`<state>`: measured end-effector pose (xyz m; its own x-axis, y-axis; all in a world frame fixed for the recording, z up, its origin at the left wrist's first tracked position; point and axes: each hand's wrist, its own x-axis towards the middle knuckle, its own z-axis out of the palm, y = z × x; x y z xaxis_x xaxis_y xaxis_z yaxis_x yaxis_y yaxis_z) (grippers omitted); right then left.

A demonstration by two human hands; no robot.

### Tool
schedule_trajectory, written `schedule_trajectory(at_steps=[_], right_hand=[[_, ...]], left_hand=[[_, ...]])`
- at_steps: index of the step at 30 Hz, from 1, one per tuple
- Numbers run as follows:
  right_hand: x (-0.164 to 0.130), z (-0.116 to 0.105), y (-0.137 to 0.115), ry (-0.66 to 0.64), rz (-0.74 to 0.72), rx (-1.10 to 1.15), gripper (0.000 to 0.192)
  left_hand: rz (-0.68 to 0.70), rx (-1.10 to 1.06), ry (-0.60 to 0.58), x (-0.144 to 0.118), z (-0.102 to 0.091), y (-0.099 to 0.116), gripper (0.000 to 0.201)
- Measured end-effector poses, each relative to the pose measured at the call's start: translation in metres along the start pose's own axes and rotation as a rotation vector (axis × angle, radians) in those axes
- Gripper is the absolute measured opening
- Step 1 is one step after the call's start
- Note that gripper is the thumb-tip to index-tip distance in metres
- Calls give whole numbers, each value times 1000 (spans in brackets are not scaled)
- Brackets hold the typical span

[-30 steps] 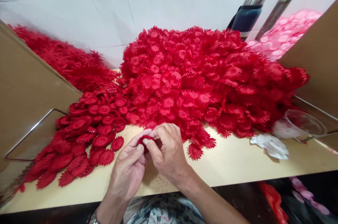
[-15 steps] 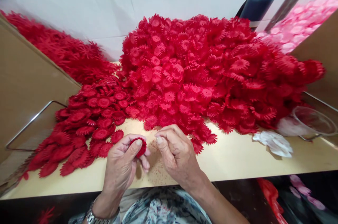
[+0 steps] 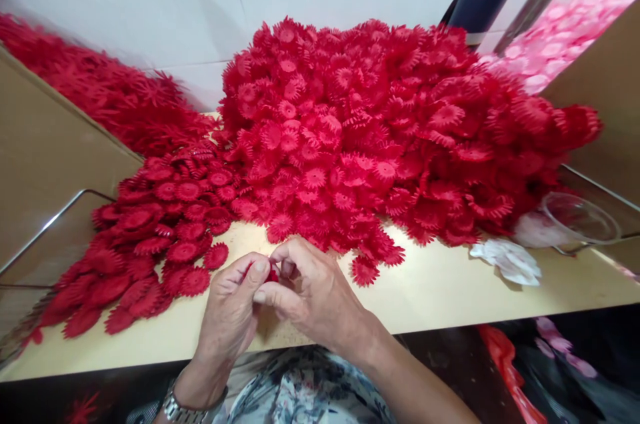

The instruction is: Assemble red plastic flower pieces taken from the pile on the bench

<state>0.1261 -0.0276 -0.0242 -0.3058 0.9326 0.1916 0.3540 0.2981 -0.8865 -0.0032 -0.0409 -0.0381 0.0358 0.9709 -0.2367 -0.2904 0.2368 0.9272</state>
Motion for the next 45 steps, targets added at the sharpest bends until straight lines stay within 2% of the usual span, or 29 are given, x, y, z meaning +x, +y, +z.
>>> schedule_trajectory(at_steps=[4,9,13,15,18,24,27,30,32,36,40,43,45], right_hand=[[-1,-4,6,-48,42,-3,11],[-2,-4,9,-20,-59,-224,15],[-2,0,13,-12,-120,-272,9],[-2,1,15,-21,-169,-248,6],[-2,1,17,14,-208,-252,13],[-2,8,23,96,-223,-414,21],[-2,10,24,196,-236,-442,21],[6,1,23,379,-173,-450,21],[18,-13,21,439,-194,-494,19],[52,-42,18,391,-315,-675,26],[68,-60,19,467,-325,-874,37],[56,-56,17,463,-348,-766,31],[42,-47,13,383,-322,-587,24]], left_hand=[[-114,-120,-91,-4,-2,4,26],[-179,-196,-100,-6,1,2,33],[-227,-214,-107,-6,5,-1,36],[-223,-226,-90,-6,6,-2,34],[-219,-231,-88,-7,7,-2,30],[-172,-166,-116,-5,6,-11,28],[-150,-113,-110,-5,4,-14,23],[-165,-87,-70,-6,1,-13,19],[-175,-111,-27,-6,0,-9,18],[-207,-264,-30,-1,-2,2,32],[-177,-356,-95,4,-2,7,28],[-157,-332,-64,6,-1,5,21],[-146,-284,-9,6,0,1,16]])
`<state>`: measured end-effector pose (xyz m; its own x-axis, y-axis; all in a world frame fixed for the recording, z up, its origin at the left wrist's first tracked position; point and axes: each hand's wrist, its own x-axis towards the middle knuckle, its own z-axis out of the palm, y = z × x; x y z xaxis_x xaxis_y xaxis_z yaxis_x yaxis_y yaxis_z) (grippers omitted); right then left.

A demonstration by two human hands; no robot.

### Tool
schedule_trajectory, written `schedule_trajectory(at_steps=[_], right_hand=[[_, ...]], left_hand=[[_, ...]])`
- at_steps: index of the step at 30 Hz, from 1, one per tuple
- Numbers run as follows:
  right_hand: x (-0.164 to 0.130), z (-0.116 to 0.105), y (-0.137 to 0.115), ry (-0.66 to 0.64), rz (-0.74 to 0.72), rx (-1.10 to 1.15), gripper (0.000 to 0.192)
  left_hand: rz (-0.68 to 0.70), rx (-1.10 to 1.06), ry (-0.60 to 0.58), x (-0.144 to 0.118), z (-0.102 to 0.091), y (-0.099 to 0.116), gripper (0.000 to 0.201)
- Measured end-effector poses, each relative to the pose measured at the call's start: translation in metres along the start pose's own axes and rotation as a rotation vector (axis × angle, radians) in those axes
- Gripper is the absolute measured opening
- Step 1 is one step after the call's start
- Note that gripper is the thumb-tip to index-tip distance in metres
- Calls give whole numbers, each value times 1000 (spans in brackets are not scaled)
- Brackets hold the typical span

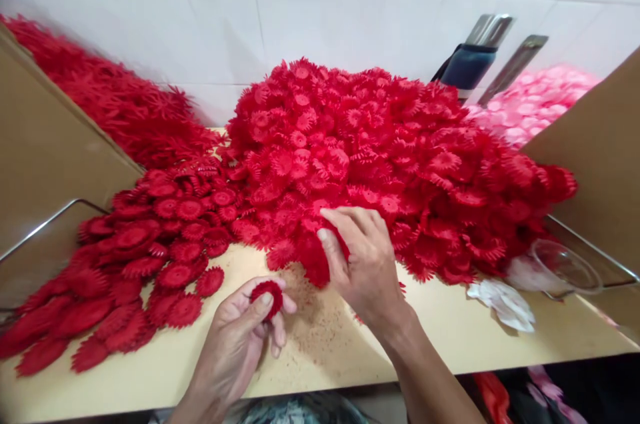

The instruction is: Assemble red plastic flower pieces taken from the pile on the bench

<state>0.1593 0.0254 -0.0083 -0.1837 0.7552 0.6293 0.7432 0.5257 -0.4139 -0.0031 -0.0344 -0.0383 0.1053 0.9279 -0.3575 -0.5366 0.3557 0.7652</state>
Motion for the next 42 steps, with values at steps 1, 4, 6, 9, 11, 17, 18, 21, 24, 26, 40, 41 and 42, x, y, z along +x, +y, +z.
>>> schedule_trajectory(at_steps=[1,4,6,9,11,17,18,21,24,26,40,41,42], right_hand=[[-7,0,-6,-57,23,94,22],[-23,4,-22,-251,59,302,19],[-29,7,-29,-331,92,378,18],[-34,9,-35,-405,165,501,15],[-34,10,-39,-427,191,519,14],[-38,18,-36,-502,258,504,16],[-39,19,-35,-511,258,507,14],[-43,22,-31,-518,207,477,11],[-47,23,-31,-478,107,437,7],[-49,23,-32,-438,66,425,8],[-55,27,-31,-236,33,219,18],[-55,27,-31,-230,36,220,19],[-55,27,-30,-233,49,232,20]], left_hand=[[9,24,21,0,0,-2,15],[22,85,57,0,-1,-5,19],[28,118,66,-1,-2,-6,20],[36,152,61,-2,-4,-7,20],[49,146,41,-1,-4,-8,18],[44,-27,-43,-4,-4,-6,14],[11,-56,-66,-4,-5,-6,16],[-35,-79,-88,-6,-5,-8,19],[-42,-70,-93,-6,-3,-11,19],[-37,-61,-95,-6,-1,-12,20],[10,-50,-38,-8,7,-17,22],[6,-61,-15,-8,7,-18,23],[4,-75,8,-8,8,-19,23]])
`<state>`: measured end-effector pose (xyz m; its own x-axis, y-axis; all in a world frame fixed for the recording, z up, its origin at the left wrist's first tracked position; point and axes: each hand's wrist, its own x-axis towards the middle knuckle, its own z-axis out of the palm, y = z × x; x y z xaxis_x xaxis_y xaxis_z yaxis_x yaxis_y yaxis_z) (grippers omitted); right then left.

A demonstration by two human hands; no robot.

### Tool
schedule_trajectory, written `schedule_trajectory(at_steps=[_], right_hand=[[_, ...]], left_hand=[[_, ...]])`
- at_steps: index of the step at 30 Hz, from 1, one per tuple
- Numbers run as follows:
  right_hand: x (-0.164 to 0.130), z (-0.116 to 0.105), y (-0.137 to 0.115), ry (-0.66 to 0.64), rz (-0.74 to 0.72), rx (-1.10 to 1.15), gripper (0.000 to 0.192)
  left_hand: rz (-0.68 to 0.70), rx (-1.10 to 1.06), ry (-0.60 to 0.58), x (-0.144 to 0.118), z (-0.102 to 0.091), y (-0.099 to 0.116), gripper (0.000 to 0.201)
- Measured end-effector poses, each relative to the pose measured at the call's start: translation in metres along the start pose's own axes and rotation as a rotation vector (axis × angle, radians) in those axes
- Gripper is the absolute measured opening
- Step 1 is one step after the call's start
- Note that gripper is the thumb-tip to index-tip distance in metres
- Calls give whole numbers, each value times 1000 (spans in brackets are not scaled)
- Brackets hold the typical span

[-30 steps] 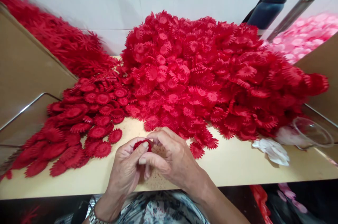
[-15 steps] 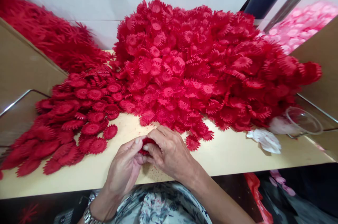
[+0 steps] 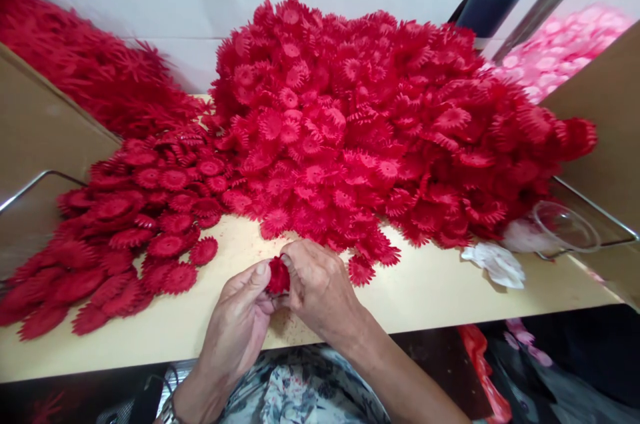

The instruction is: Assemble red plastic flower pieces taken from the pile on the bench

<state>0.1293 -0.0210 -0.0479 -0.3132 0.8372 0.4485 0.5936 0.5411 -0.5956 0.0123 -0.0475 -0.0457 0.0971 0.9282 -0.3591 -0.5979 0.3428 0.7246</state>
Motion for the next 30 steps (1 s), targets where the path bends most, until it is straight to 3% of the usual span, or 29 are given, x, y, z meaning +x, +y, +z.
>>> schedule_trajectory(at_steps=[6,10,12,15,17,20,24,27,30], right_hand=[[4,-1,-3,-18,62,76,17],[2,3,-4,127,-29,-72,15],[4,0,-2,207,-8,-125,15],[17,-14,5,308,37,-182,17],[33,-29,12,328,-36,-248,22],[65,-53,27,354,-151,-360,31],[95,-79,54,345,-138,-486,37],[94,-89,68,291,-88,-540,37],[78,-90,65,344,-64,-461,30]], left_hand=[[18,24,26,3,-1,-3,19],[60,148,31,5,-4,-2,17],[54,167,78,5,-6,0,18],[26,162,159,3,-7,7,21],[17,125,164,2,-7,12,23],[-24,12,85,2,-5,20,29],[-10,-18,32,6,-4,24,22],[7,60,63,10,-5,20,15],[-19,106,54,13,-6,16,23]])
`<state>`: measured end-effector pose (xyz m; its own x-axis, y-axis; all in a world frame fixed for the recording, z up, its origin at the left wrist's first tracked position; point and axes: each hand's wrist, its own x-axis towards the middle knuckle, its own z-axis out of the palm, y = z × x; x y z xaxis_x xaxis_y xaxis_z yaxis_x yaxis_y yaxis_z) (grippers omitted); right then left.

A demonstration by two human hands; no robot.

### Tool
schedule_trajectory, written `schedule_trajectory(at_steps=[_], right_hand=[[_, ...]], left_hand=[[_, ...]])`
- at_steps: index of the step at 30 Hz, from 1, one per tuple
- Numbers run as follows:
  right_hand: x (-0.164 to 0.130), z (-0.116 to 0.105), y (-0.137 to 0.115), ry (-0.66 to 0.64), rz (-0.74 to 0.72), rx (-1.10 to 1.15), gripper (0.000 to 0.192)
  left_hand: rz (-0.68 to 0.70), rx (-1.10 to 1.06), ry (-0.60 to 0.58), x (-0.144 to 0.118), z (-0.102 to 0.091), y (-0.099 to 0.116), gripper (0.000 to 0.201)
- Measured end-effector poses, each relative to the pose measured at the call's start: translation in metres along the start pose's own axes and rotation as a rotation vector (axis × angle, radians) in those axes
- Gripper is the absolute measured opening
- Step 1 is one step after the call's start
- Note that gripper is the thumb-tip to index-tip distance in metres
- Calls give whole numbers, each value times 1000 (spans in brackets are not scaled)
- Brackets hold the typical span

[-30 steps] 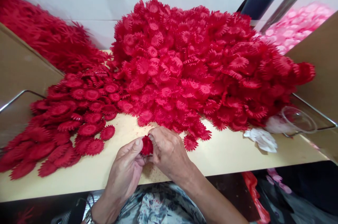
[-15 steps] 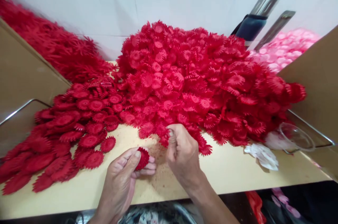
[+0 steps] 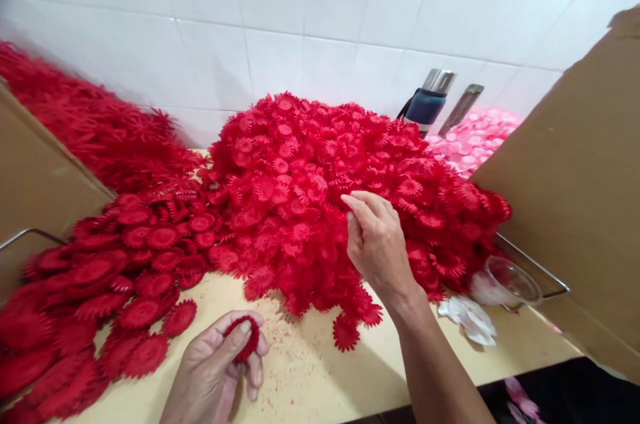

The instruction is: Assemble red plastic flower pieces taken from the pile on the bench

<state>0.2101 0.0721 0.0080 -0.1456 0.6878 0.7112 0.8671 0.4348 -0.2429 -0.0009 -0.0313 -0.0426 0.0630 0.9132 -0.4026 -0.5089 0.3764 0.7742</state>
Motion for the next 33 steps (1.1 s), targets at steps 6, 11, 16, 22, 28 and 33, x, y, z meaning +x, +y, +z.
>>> schedule_trajectory(at_steps=[6,11,16,22,28,33], right_hand=[[-40,-14,-51,-219,119,387,16],[-60,-9,-92,-534,211,609,24],[-68,3,-93,-641,156,632,16],[-79,10,-87,-554,10,600,6],[-85,11,-89,-515,-20,548,12],[-86,12,-90,-496,9,568,14]], left_hand=[[-13,79,-46,-2,9,-1,26],[60,32,-97,-4,14,1,14],[1,-75,-141,-10,10,2,17],[-17,-84,-167,-11,11,-2,18],[-7,-61,-147,-11,12,-7,20],[4,-67,-150,-12,11,-8,19]])
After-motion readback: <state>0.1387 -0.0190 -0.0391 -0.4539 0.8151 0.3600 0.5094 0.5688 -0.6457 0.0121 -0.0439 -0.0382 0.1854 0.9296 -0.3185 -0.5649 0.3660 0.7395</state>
